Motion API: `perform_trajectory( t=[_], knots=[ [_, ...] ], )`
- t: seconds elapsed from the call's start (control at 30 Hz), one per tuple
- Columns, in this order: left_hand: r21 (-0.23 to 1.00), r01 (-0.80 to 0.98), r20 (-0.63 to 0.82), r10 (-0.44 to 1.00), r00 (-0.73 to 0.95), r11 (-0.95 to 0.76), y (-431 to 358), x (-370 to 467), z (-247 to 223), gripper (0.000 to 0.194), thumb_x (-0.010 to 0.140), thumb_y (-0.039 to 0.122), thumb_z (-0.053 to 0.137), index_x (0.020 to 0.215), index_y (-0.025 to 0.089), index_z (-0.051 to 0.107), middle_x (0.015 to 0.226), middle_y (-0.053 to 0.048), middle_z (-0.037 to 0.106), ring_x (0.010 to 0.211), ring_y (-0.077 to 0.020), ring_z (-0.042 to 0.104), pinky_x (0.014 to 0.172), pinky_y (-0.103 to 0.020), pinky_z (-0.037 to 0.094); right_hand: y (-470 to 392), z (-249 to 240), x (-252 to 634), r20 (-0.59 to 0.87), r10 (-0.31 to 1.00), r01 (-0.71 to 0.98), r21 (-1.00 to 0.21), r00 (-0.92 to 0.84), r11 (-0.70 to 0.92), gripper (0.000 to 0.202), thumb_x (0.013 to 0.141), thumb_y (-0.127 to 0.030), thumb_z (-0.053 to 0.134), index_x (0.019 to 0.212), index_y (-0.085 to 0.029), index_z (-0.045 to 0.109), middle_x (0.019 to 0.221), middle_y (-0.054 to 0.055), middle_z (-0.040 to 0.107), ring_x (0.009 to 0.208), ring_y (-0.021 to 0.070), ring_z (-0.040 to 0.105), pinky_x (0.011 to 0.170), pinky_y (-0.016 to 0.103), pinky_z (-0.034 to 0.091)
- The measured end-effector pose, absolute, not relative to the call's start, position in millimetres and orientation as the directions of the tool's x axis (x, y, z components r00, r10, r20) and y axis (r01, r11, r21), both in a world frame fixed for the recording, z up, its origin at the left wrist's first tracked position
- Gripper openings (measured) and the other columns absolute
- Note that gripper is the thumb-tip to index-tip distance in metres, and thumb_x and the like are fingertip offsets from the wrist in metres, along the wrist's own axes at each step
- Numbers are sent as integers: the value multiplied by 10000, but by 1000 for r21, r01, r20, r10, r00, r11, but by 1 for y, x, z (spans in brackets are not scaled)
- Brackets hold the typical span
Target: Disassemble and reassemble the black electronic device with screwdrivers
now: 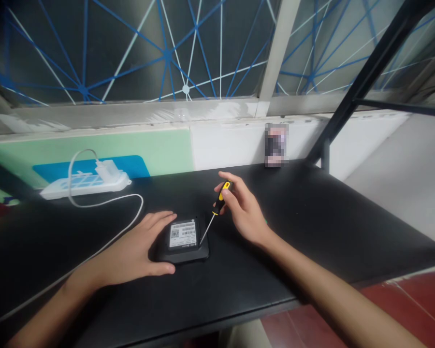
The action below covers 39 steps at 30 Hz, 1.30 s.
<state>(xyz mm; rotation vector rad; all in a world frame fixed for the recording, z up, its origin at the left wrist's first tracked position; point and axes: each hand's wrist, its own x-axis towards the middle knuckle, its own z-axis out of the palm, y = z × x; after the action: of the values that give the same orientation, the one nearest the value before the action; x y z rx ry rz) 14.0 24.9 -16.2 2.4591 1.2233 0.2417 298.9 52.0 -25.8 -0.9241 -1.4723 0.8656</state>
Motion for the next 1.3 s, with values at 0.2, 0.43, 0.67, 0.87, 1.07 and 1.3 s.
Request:
perform_trajectory(
  t=[0.2,0.43,0.67,0.87,1.07,1.3],
  knots=[
    [415,718,6,791,612,-559,25,13,-18,943,769,612,741,1535,250,328,1581,-126,374,1429,-401,371,1150,-576,370,53,-27,299,407,911,66,-909,-71,412,496,944,-362,599,1418,-282,478,1015,30,654,727,134,643,623,296,581],
    [415,717,7,790,613,-560,25,13,-18,942,766,608,739,1537,265,321,1585,-120,365,1425,-403,376,1147,-571,372,55,-27,301,484,872,66,-875,75,480,504,927,-331,626,1405,-299,468,994,24,655,689,133,618,604,293,601],
    [417,721,5,795,606,-553,24,18,-20,966,750,604,750,1527,206,335,1571,-146,371,1428,-403,358,1166,-567,353,51,-26,291,492,867,62,-870,81,488,429,921,-332,640,1321,-284,492,1016,33,666,732,142,660,640,309,634],
    [424,709,34,793,609,-563,24,26,-29,963,749,587,756,1523,208,325,1569,-148,366,1426,-391,357,1168,-570,352,46,-32,275,508,861,55,-859,-23,509,388,931,-321,633,1293,-301,494,1053,30,668,794,146,669,673,314,641],
    [435,707,36,795,605,-557,25,28,-30,969,735,573,773,1514,193,340,1554,-150,379,1418,-387,363,1166,-562,359,45,-35,269,488,870,-12,-872,-65,488,389,913,-291,667,1272,-291,519,1071,22,662,751,114,669,690,294,639],
    [433,707,31,793,608,-559,25,27,-29,967,731,566,775,1510,179,350,1550,-154,384,1422,-386,357,1172,-562,350,46,-37,269,505,859,-35,-863,-78,504,401,913,-259,669,1285,-300,525,1062,21,657,772,116,654,676,279,633]
  ],
)
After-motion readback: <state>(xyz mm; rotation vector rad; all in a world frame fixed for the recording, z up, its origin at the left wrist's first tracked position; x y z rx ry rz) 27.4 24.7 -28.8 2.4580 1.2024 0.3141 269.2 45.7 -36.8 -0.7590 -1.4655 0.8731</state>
